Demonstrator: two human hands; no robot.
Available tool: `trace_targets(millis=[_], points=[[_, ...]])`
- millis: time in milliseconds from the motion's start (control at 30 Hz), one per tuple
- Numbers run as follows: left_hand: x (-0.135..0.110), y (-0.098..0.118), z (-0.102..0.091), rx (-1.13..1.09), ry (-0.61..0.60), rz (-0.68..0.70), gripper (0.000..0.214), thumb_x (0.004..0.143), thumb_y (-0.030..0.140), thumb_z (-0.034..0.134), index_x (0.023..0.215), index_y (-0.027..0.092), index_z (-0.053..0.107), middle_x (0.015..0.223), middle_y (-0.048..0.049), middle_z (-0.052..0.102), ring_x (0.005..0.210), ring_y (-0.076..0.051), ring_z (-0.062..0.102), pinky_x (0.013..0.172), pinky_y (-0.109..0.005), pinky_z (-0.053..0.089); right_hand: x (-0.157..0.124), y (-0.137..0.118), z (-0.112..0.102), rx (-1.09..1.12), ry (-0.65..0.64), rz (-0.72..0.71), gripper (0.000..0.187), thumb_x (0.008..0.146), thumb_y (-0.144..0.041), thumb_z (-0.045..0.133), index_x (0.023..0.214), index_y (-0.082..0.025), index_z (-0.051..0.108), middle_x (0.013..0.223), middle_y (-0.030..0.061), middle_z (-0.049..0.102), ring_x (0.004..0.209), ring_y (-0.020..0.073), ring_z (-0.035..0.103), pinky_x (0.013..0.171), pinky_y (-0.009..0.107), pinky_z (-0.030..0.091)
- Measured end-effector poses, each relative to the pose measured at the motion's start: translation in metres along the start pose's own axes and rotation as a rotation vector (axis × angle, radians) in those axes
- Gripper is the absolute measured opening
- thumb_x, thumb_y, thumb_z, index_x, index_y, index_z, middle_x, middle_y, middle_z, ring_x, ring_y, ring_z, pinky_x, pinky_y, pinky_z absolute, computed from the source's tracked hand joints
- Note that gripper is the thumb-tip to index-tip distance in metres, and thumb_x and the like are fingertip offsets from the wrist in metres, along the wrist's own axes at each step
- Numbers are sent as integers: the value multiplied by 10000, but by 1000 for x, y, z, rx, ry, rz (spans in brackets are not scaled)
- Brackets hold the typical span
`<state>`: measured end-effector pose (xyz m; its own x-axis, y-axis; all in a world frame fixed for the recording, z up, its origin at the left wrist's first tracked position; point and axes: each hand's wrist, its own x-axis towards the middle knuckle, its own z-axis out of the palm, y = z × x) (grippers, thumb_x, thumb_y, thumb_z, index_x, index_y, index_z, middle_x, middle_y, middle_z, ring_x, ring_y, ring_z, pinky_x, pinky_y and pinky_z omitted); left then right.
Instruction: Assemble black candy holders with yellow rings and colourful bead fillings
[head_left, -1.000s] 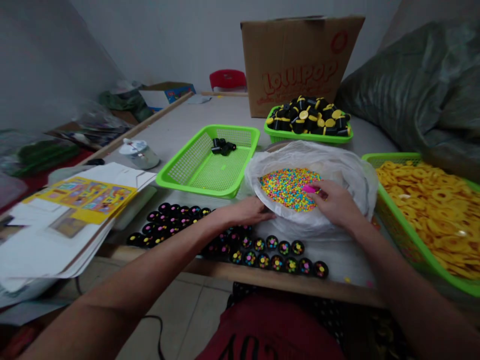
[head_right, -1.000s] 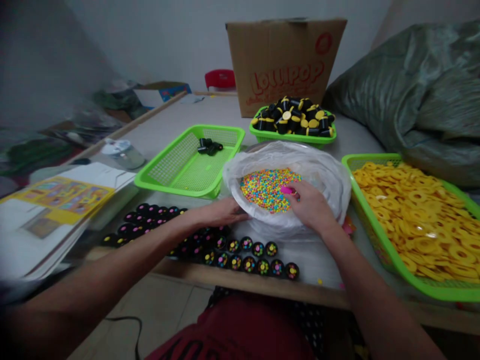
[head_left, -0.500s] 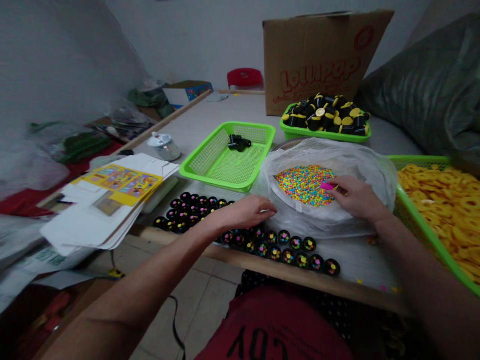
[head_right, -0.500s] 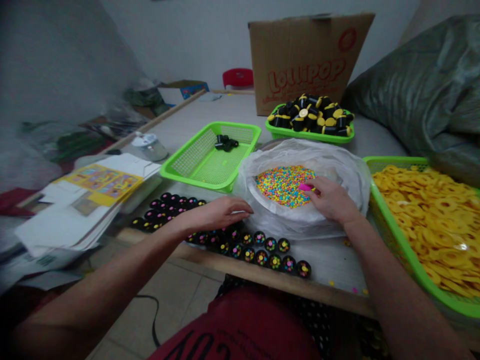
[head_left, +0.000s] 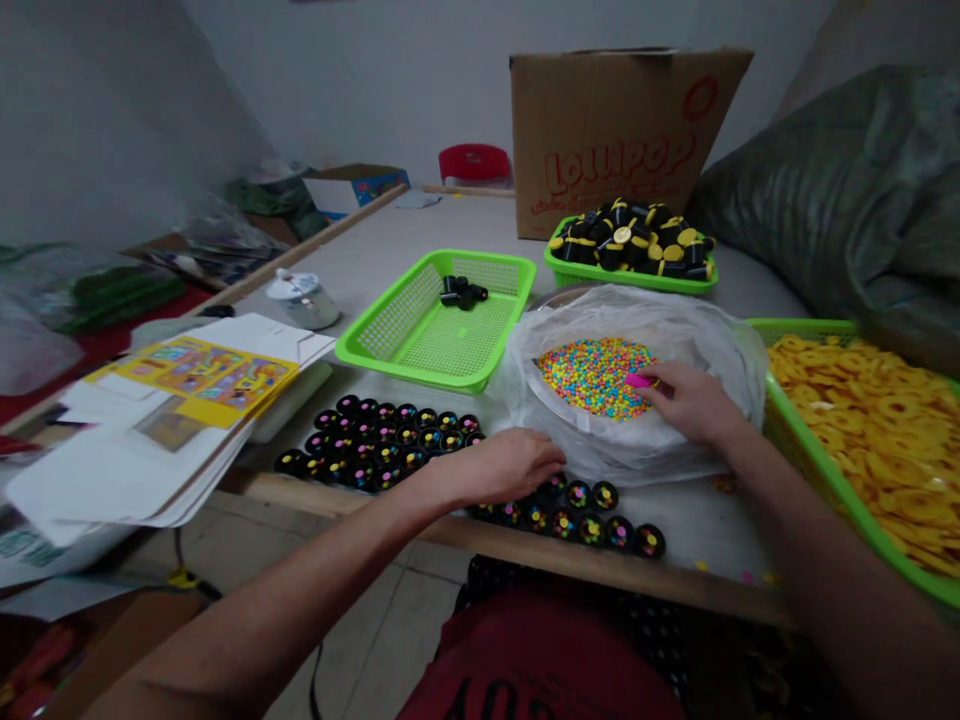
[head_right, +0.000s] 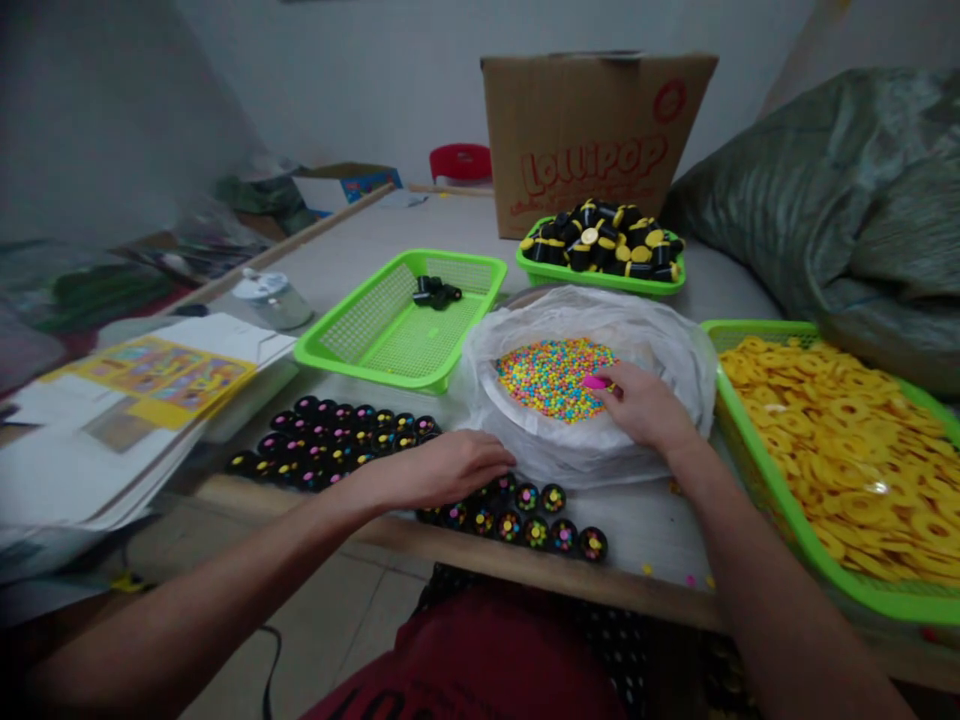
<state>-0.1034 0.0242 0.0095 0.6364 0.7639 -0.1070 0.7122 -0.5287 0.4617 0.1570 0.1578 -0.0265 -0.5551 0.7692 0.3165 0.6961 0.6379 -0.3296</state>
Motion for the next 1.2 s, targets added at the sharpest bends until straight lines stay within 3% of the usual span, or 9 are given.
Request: trace_targets(millis=[200, 400, 633, 800, 933, 1000, 1100, 1200], points=[[13, 9, 8, -66, -77, 31, 289, 948, 257, 369, 947, 144, 635, 883, -84, 671, 810, -193, 622, 707, -275, 444, 1, -1, -3, -13, -15, 16, 290, 870, -394, 492, 1014, -198, 650, 955, 64, 679, 796, 194, 597, 730, 320, 457], [22, 22, 6, -11, -27, 21, 267, 941, 238, 377, 1059, 138, 594, 981, -102, 656, 878, -213, 623, 751, -294, 461, 2, -2, -4, 0, -13, 32, 271, 862, -380, 513, 1014, -205, 654, 958, 57, 672, 793, 183, 594, 736, 304, 455], [35, 38, 22, 23, -24, 154, 238, 919, 197, 404, 986, 123, 620, 886, -107, 673, 837, -218, 628, 765, -312, 491, 1, -6, -6, -6, -86, 71, 311, 875, -439, 468, 988, -222, 658, 908, 47, 687, 760, 195, 613, 675, 319, 471], [3, 55, 22, -55, 188, 136, 293, 919, 240, 421, 1143, 125, 570, 1041, -140, 663, 979, -220, 608, 877, -319, 477, -6, 13, 7, 8, -53, 83, 348, 815, -524, 493, 980, -274, 669, 992, 64, 702, 827, 275, 653, 676, 408, 514], [-50, 73, 27, -387, 311, 143, 312, 916, 293, 465, 1136, 127, 612, 1028, -107, 691, 945, -151, 627, 838, -217, 485, -4, 15, 11, 41, -82, 197, 339, 761, -596, 509, 901, -346, 689, 1015, 98, 699, 836, 292, 655, 690, 417, 507], [-79, 78, 35, -576, 363, 33, 277, 884, 301, 534, 1040, 115, 667, 932, -102, 714, 845, -142, 648, 751, -204, 498, -3, 7, 5, 43, -136, 262, 355, 748, -612, 496, 901, -361, 694, 1025, 99, 696, 844, 284, 652, 689, 403, 501], [-114, 75, 54, -788, 504, -313, 222, 836, 312, 602, 836, 119, 710, 768, -75, 711, 716, -134, 639, 667, -210, 486, -1, 2, 0, -4, -215, 332, 472, 716, -636, 470, 994, -323, 687, 1003, 87, 703, 824, 294, 654, 686, 416, 502], [-140, 62, 75, -881, 739, -665, 280, 808, 376, 620, 706, 123, 682, 565, -14, 614, 522, -103, 551, 520, -201, 434, -2, 24, 10, -98, -181, 309, 537, 682, -679, 453, 995, -314, 693, 984, 69, 712, 787, 297, 661, 646, 417, 510]])
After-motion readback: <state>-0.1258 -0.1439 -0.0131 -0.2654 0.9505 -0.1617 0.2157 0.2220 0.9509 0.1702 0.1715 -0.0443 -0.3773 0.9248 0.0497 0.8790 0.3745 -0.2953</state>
